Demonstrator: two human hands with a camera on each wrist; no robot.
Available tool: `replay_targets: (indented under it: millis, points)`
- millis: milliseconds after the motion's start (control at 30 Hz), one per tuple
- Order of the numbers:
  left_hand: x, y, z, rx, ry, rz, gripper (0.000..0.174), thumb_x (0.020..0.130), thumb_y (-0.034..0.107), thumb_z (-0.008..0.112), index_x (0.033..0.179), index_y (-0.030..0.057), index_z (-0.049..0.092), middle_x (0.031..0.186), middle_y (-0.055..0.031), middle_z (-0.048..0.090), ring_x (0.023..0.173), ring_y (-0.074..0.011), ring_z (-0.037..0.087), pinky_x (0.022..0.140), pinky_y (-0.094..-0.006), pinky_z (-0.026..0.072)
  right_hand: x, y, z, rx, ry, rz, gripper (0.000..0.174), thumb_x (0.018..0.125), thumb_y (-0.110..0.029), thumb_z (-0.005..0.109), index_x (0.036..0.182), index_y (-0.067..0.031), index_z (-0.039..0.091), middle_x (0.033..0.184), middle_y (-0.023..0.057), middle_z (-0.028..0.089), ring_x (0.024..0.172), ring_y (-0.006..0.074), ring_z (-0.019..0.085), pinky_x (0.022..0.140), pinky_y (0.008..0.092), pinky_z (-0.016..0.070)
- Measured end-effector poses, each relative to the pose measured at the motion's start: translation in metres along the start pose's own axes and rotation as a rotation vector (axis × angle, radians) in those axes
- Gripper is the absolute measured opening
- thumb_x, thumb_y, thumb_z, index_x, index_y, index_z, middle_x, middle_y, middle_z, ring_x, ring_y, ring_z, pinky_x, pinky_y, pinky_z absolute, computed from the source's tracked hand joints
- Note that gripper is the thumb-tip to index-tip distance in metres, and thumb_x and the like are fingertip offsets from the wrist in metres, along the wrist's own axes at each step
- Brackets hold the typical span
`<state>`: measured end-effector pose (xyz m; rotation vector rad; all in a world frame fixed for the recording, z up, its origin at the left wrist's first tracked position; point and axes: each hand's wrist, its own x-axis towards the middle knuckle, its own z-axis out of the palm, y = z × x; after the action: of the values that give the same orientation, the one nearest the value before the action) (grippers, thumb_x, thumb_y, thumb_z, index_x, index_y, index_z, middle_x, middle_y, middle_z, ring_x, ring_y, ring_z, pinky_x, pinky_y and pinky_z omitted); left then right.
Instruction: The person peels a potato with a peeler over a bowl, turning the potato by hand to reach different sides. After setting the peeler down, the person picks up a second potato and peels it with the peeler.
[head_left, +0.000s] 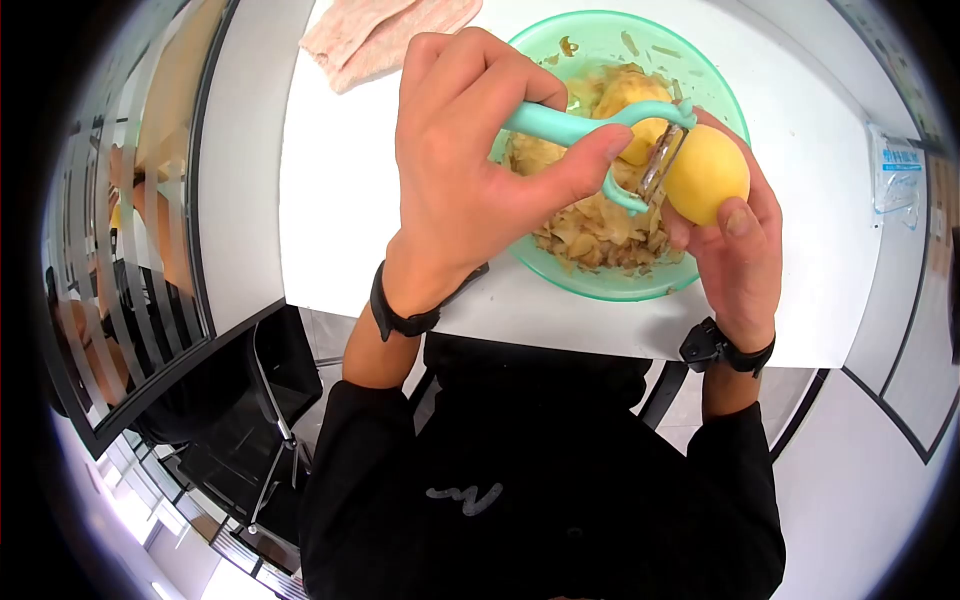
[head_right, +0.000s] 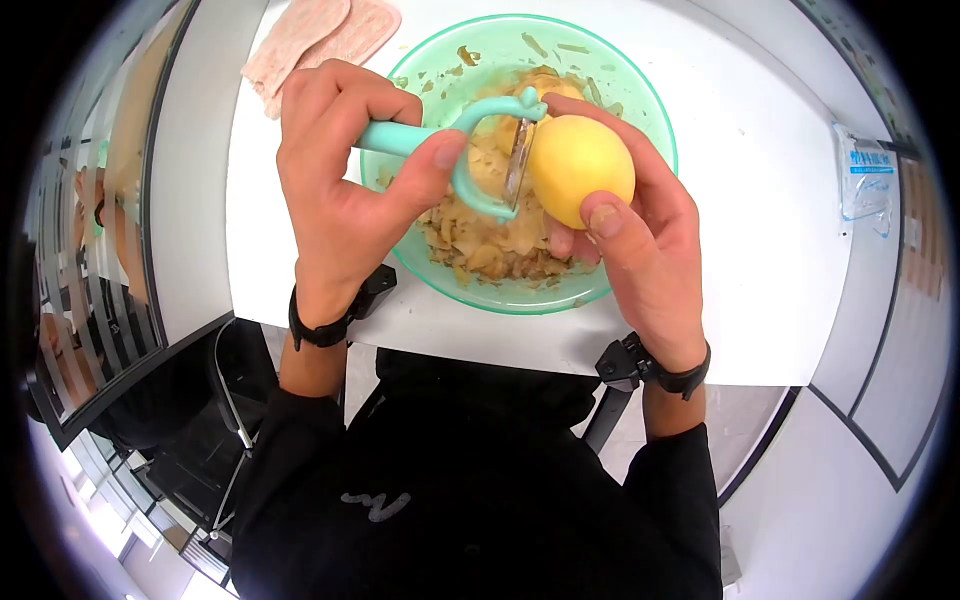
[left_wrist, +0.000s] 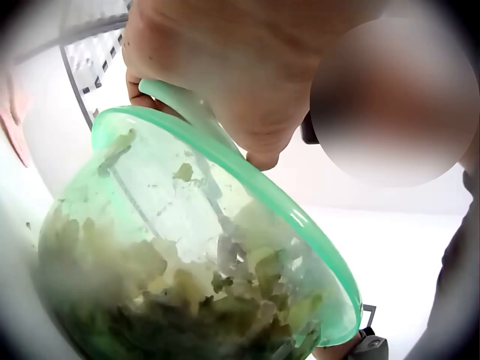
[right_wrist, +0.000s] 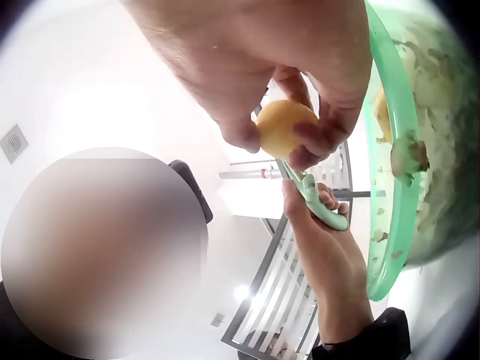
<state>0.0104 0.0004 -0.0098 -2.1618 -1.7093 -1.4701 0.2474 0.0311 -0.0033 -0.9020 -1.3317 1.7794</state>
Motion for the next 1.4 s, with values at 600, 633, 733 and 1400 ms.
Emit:
replay_targets:
  millis: [600, 633, 733, 1400]
  points:
    - [0.0, 0.002, -0.002, -0.036, -0.025, 0.054, 0.028, 0.064, 0.019, 0.086, 0.082, 0.0088, 0.067, 0.087, -0.0034, 0.06, 0.089, -0.023, 0.052, 0.078, -0.0344, 0.0424, 0.0, -0.008, 0.008, 0.099, 0.019, 0.023, 0.052, 0.098, -0.024, 0.063, 0.141, 0.0021, 0.052, 0.103, 0.0105, 0.068, 0.063, 0.0118, 0.064, 0.048, 0.0204, 0.0435]
    - [0.0, 0.002, -0.001, -0.039, -0.029, 0.071, 0.029, 0.063, 0.019, 0.087, 0.083, 0.0088, 0.067, 0.087, -0.0036, 0.06, 0.089, -0.023, 0.052, 0.078, -0.0343, 0.0424, -0.001, -0.006, 0.007, 0.071, 0.012, 0.007, 0.051, 0.098, -0.02, 0.064, 0.141, 0.0019, 0.051, 0.104, 0.011, 0.068, 0.064, 0.0118, 0.064, 0.049, 0.0207, 0.0445]
    - [0.001, 0.004, -0.002, -0.038, -0.017, 0.127, 0.033, 0.059, 0.018, 0.089, 0.083, 0.0088, 0.068, 0.087, -0.0037, 0.06, 0.089, -0.0232, 0.052, 0.077, -0.0338, 0.0425, -0.002, -0.002, 0.004, 0.048, -0.012, -0.01, 0.051, 0.096, -0.012, 0.067, 0.142, 0.0017, 0.05, 0.108, 0.0122, 0.067, 0.066, 0.012, 0.065, 0.051, 0.0212, 0.0472]
    - [0.001, -0.005, -0.006, 0.052, 0.048, 0.042, 0.029, 0.066, 0.018, 0.09, 0.084, 0.0089, 0.068, 0.089, -0.0026, 0.062, 0.088, -0.0213, 0.052, 0.075, -0.0329, 0.0418, -0.002, 0.002, 0.002, 0.105, -0.016, -0.017, 0.053, 0.092, -0.013, 0.07, 0.138, 0.0008, 0.047, 0.109, 0.015, 0.065, 0.061, 0.0133, 0.066, 0.046, 0.0213, 0.0492]
